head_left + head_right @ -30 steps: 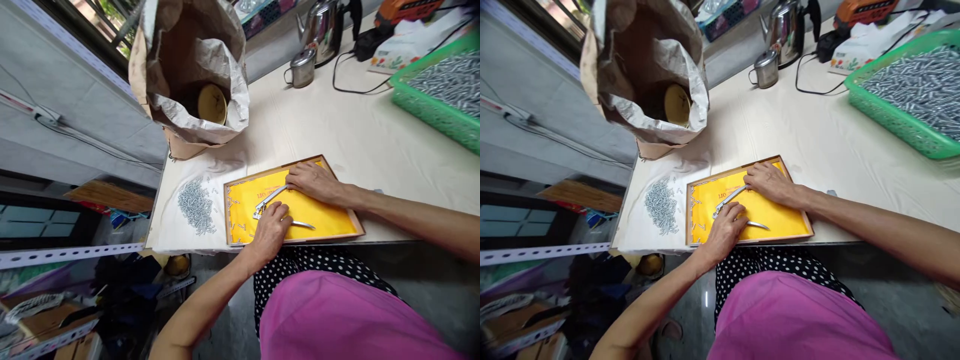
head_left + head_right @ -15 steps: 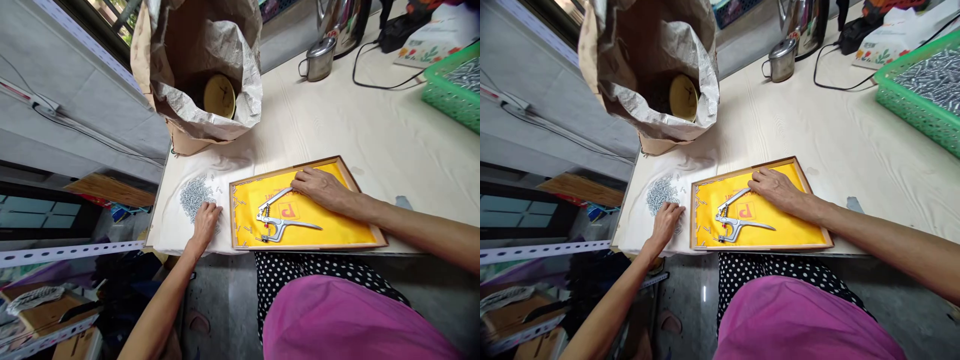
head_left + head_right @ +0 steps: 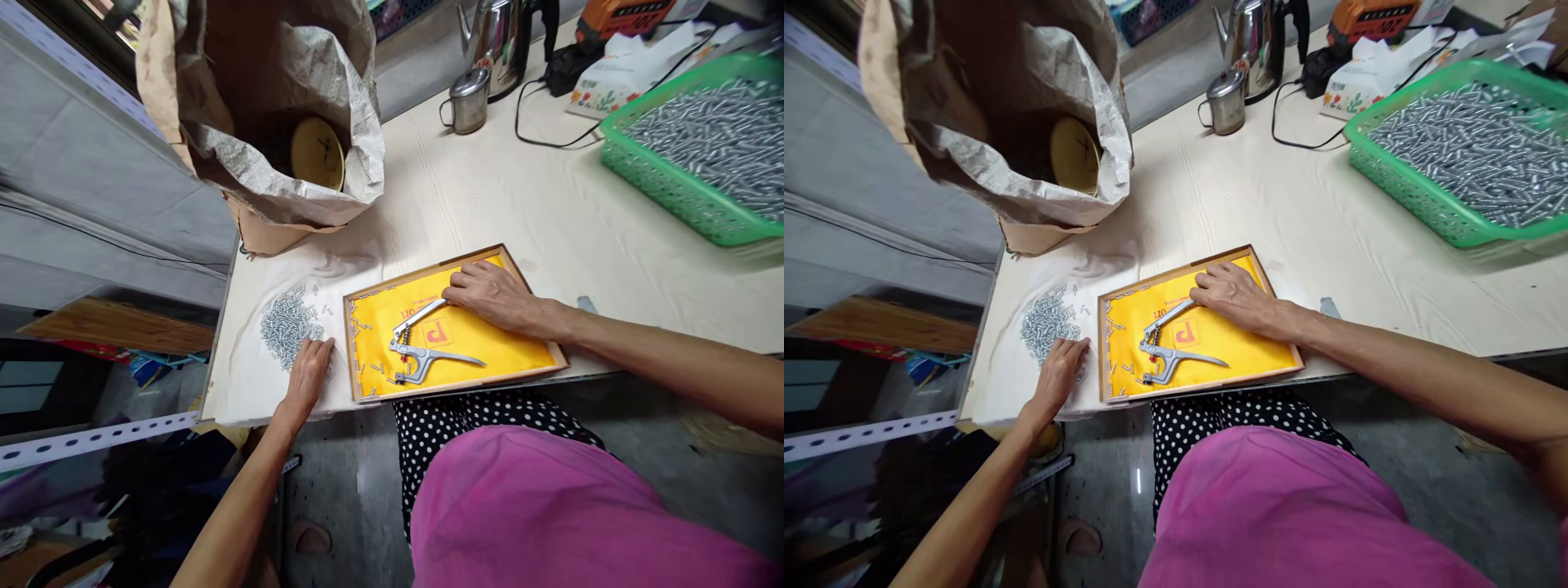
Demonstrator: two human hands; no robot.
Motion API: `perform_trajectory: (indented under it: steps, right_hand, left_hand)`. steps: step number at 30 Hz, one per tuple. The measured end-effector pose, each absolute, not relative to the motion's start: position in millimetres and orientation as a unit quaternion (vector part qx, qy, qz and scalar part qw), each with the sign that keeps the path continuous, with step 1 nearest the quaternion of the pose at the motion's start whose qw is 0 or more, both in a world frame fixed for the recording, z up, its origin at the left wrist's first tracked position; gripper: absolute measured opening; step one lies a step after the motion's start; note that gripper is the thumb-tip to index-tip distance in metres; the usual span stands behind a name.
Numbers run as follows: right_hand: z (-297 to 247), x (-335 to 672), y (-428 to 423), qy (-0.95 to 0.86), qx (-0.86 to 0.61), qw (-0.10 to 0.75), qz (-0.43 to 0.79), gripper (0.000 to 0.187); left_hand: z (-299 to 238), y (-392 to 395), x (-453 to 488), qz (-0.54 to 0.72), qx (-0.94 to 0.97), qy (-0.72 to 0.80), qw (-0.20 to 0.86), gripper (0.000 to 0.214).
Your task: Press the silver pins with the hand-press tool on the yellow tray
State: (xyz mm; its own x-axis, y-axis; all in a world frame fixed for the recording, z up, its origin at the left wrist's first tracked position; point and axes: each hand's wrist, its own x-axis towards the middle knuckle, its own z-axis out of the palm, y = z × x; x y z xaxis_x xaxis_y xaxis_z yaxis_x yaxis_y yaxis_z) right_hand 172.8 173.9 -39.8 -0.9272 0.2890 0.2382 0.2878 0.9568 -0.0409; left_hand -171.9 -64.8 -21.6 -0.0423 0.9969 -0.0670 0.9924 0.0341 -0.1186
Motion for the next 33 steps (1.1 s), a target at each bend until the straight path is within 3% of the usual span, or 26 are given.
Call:
perform_trajectory:
  steps: [7, 10, 17, 25, 33]
  right_hand:
    - [-44.3, 213.5, 176.9, -0.969, -0.212, 0.127, 0.008, 0.03]
    - [-54.4, 221.6, 185.1, -0.968, -0.217, 0.124, 0.03, 0.032]
    - [-56.1, 210.1, 197.0, -0.973, -0.2, 0.111, 0.034, 0.032]
    - [-63.3, 206.5, 197.3, -0.969, -0.21, 0.125, 0.035, 0.034]
    - [-60.4, 205.8, 194.4, -0.967, -0.226, 0.114, 0.039, 0.033]
  left_hand:
    - [-21.6, -72.5, -164.9, 0.029, -0.649, -0.76, 0.005, 0.027]
    - [-14.7, -66.6, -152.2, -0.045, -0.612, -0.789, -0.016, 0.022]
    - [1.2, -32.6, -73.5, -0.259, -0.421, -0.838, -0.232, 0.033]
    - [2.4, -22.2, -83.3, -0.225, -0.45, -0.853, -0.137, 0.022]
    - [-15.5, -26.5, -62.9, -0.127, -0.721, -0.67, -0.121, 0.021]
